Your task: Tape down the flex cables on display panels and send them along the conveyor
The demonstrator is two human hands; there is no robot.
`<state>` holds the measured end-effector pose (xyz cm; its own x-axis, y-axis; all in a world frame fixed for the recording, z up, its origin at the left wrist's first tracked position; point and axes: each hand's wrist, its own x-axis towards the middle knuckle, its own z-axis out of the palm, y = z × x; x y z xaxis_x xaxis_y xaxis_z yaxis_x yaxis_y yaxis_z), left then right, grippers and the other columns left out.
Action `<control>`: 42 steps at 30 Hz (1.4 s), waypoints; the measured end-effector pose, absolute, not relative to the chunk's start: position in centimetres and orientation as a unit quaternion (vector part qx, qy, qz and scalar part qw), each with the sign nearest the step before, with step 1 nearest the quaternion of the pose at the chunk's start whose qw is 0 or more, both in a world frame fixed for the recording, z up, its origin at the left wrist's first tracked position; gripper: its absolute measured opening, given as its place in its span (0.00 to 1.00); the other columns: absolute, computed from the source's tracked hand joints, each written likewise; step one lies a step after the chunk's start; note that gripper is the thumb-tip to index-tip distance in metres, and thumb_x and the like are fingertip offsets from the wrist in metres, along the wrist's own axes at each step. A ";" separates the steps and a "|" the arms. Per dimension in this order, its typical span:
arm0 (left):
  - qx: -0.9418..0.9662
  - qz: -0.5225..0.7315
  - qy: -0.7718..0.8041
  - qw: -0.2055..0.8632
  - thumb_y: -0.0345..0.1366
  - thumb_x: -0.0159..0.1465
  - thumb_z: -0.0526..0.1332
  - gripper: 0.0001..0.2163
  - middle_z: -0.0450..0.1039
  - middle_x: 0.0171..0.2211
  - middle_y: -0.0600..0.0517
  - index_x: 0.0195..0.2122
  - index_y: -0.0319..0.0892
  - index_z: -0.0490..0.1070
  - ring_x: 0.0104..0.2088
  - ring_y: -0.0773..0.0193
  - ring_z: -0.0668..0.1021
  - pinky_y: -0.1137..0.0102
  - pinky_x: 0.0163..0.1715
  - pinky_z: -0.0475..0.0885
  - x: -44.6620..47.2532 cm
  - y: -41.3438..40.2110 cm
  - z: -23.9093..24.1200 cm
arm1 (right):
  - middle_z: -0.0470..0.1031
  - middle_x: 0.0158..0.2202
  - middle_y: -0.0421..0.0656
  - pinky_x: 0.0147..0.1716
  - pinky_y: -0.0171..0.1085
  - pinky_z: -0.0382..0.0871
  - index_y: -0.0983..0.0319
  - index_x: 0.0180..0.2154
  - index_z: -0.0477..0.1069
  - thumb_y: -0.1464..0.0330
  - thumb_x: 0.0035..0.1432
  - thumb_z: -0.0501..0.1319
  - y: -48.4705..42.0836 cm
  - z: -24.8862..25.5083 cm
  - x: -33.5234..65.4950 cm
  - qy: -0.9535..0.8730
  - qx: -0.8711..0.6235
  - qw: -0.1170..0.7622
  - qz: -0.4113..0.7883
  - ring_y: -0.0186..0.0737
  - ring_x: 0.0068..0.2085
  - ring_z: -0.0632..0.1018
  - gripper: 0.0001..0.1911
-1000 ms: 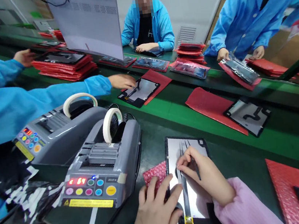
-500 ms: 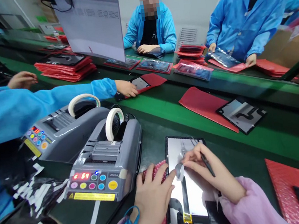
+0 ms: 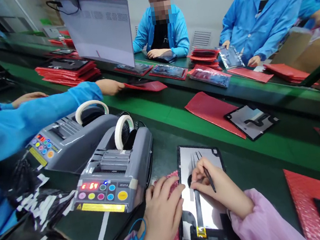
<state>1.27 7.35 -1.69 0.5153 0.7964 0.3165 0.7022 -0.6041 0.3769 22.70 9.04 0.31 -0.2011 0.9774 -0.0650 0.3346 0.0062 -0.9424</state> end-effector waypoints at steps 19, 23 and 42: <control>0.888 0.157 0.431 -0.007 0.50 0.68 0.64 0.16 0.76 0.58 0.56 0.57 0.62 0.75 0.56 0.46 0.71 0.50 0.54 0.62 1.9 5.9 -2.7 | 0.73 0.39 0.46 0.43 0.48 0.68 0.54 0.37 0.58 0.53 0.57 0.68 11.5 -0.9 22.6 -0.601 -0.689 0.370 0.165 0.53 0.44 0.74 0.21; 0.887 0.155 0.432 -0.046 0.52 0.65 0.66 0.25 0.71 0.63 0.48 0.63 0.56 0.70 0.63 0.42 0.68 0.42 0.63 0.54 1.8 4.3 -3.8 | 0.74 0.39 0.48 0.37 0.47 0.68 0.54 0.40 0.58 0.49 0.61 0.61 10.3 0.2 26.2 -0.528 -0.757 0.365 0.122 0.55 0.41 0.77 0.20; 0.892 0.195 0.397 0.089 0.34 0.74 0.51 0.32 0.61 0.70 0.42 0.75 0.42 0.36 0.70 0.53 0.64 0.50 0.68 0.58 0.9 8.4 -4.3 | 0.74 0.41 0.40 0.34 0.35 0.73 0.52 0.36 0.52 0.47 0.51 0.69 2.2 2.9 30.2 -0.400 -0.684 0.531 0.300 0.38 0.36 0.77 0.29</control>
